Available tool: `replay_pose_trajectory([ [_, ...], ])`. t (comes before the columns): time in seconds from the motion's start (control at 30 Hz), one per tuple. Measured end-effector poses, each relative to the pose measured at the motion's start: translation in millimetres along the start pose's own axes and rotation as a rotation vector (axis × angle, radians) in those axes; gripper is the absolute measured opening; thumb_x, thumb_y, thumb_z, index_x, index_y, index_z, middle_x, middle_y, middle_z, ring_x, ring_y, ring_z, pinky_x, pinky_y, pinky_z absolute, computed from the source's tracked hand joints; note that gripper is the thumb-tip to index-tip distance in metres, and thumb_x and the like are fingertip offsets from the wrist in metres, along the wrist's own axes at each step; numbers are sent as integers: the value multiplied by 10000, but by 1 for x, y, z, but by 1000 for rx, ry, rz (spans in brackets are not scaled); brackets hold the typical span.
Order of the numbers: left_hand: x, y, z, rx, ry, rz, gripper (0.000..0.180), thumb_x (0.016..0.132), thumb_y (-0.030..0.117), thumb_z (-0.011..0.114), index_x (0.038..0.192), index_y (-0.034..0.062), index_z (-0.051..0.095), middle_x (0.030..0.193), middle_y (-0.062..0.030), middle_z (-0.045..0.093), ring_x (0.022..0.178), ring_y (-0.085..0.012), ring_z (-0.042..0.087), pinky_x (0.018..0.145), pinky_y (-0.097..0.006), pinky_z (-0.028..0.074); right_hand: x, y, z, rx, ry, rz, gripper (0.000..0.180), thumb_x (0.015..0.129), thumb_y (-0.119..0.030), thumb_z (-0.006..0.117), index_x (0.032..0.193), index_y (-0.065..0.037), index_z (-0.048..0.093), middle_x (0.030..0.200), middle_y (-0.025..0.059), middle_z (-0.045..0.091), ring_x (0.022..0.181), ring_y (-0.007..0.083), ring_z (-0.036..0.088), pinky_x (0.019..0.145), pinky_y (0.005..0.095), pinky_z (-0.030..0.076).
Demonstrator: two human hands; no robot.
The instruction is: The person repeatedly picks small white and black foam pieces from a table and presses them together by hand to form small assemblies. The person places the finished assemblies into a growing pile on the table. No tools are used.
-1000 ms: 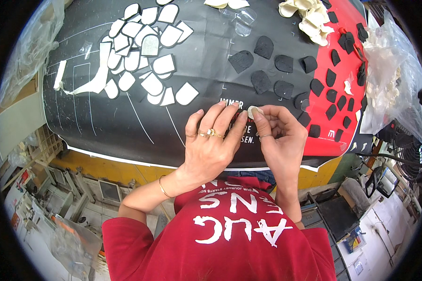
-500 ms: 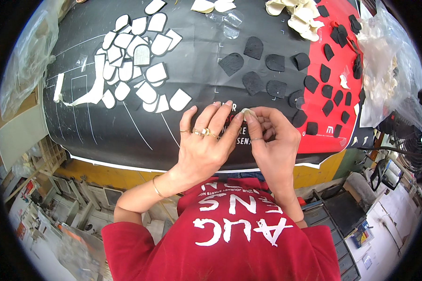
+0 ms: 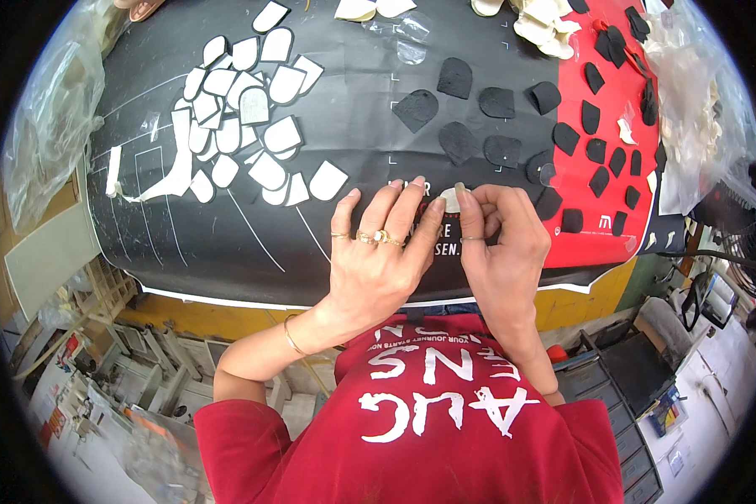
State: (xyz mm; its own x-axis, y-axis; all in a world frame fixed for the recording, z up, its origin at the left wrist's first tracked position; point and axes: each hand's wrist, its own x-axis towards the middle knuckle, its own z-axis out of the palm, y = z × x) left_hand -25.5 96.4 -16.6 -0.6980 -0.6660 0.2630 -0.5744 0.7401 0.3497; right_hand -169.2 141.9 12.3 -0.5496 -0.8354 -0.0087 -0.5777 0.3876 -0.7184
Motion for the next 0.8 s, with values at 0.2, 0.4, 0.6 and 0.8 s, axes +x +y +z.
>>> replay_pose_trajectory([
  [0.2,2,-1,-1,19,2,17,385,774,156,754,1156,135,715,1279,-64,608,1146,-244,592,1026,-470,382,-5,5,5,-53,10,-38,114,901,-71,716,931,-13,623,805,80,585,614,213,554,549,347,445],
  [0.4,2,0,-2,45,-3,24,400,768,136,756,1166,141,714,1283,-72,606,1151,-252,590,1029,-454,386,-8,15,14,-10,139,-33,306,900,-51,702,1159,-43,539,894,124,538,752,275,595,605,396,493],
  [0.6,1,0,1,56,31,48,379,776,120,746,1153,136,711,1262,-79,609,1145,-259,589,1007,-446,411,-3,24,11,15,197,-93,388,907,-15,678,1252,-24,501,935,135,519,740,265,573,599,383,487],
  [0.8,-1,-7,10,9,150,106,358,782,113,746,1138,116,705,1249,-81,614,1145,-268,588,1015,-441,407,-4,26,9,91,199,-172,401,902,-69,708,1257,-18,531,889,124,539,668,242,570,565,365,479],
])
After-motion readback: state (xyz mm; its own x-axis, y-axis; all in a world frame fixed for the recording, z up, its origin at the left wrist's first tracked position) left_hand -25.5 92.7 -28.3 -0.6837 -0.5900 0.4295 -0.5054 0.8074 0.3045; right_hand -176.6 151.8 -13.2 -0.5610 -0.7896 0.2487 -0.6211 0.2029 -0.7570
